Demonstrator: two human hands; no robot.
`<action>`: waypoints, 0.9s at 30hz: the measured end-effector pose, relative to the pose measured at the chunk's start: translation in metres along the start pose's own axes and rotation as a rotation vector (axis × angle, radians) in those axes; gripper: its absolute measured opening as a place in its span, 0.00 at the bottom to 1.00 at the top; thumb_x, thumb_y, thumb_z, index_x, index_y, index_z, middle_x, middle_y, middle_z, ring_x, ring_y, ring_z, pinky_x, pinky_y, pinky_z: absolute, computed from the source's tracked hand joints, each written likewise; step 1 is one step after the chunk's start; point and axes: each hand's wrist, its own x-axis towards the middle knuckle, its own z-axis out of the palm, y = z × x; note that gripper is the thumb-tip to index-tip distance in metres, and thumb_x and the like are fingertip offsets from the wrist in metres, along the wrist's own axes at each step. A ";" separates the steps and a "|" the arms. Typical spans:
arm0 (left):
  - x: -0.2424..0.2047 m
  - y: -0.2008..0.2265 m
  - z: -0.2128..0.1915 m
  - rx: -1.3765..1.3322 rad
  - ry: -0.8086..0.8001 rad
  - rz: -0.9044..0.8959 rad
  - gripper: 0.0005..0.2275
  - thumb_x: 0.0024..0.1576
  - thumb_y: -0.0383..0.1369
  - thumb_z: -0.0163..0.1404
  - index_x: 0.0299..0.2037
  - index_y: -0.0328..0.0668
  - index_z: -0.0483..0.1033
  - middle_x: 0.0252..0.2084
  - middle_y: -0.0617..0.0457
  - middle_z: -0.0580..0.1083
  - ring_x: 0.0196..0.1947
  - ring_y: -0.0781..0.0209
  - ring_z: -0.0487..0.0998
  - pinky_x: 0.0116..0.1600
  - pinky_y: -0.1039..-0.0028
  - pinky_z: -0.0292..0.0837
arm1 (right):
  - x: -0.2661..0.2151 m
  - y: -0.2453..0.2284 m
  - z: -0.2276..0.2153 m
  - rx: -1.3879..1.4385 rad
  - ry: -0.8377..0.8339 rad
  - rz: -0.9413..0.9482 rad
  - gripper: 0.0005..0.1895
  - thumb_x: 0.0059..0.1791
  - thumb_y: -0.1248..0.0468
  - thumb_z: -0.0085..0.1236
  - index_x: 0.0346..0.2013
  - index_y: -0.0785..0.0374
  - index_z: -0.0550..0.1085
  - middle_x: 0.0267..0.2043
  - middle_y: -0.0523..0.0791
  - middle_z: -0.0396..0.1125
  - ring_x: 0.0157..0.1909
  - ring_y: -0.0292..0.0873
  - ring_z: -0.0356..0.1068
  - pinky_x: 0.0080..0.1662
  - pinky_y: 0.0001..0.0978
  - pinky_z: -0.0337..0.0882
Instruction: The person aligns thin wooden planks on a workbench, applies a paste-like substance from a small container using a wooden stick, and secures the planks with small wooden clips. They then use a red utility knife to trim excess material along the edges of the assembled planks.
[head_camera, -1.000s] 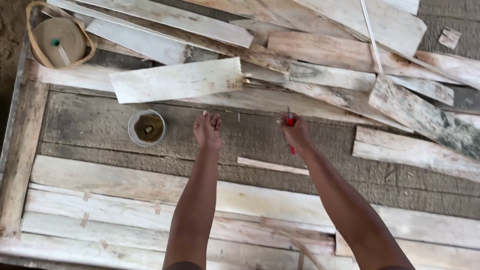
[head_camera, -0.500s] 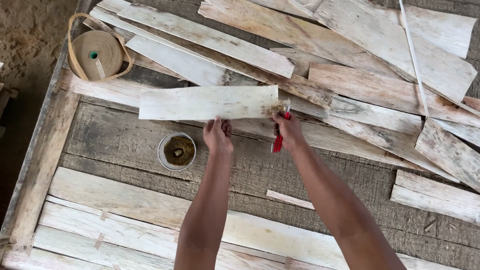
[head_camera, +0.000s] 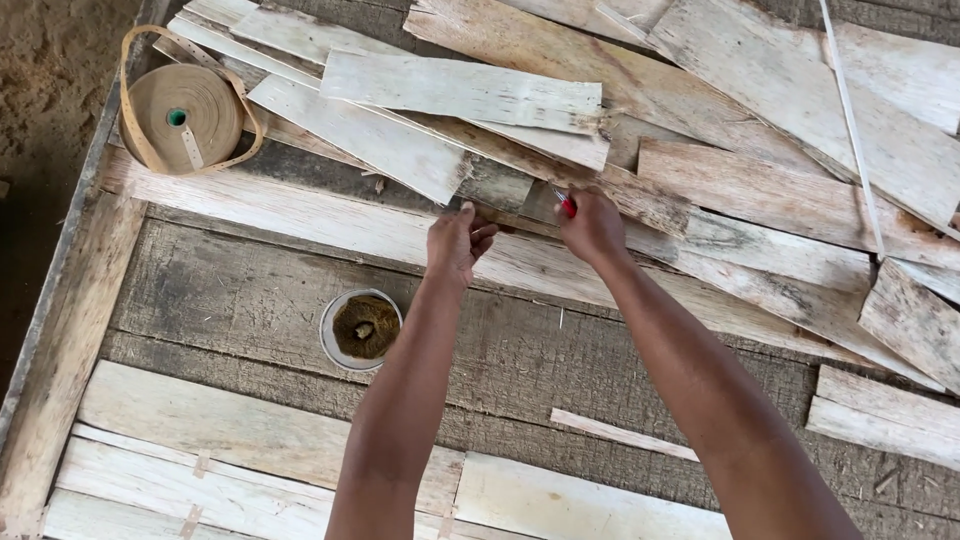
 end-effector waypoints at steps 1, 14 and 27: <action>0.007 0.000 -0.002 -0.005 0.003 -0.001 0.15 0.63 0.37 0.53 0.48 0.30 0.72 0.39 0.38 0.77 0.31 0.50 0.85 0.36 0.67 0.86 | 0.008 0.001 0.007 -0.003 -0.003 -0.003 0.16 0.51 0.51 0.54 0.49 0.52 0.80 0.45 0.45 0.72 0.49 0.53 0.75 0.51 0.50 0.74; -0.023 0.068 0.011 0.368 -0.193 0.357 0.12 0.66 0.35 0.47 0.54 0.44 0.80 0.30 0.53 0.75 0.24 0.75 0.67 0.27 0.87 0.62 | 0.000 -0.040 -0.011 -0.101 0.104 -0.181 0.15 0.53 0.53 0.57 0.55 0.41 0.77 0.47 0.48 0.66 0.45 0.61 0.74 0.45 0.55 0.77; -0.029 0.031 0.004 0.229 -0.288 0.459 0.18 0.66 0.20 0.43 0.62 0.48 0.76 0.60 0.54 0.76 0.32 0.81 0.65 0.37 0.90 0.65 | -0.002 -0.059 -0.017 -0.112 0.077 -0.210 0.15 0.55 0.56 0.57 0.56 0.51 0.73 0.48 0.48 0.62 0.40 0.63 0.74 0.38 0.58 0.76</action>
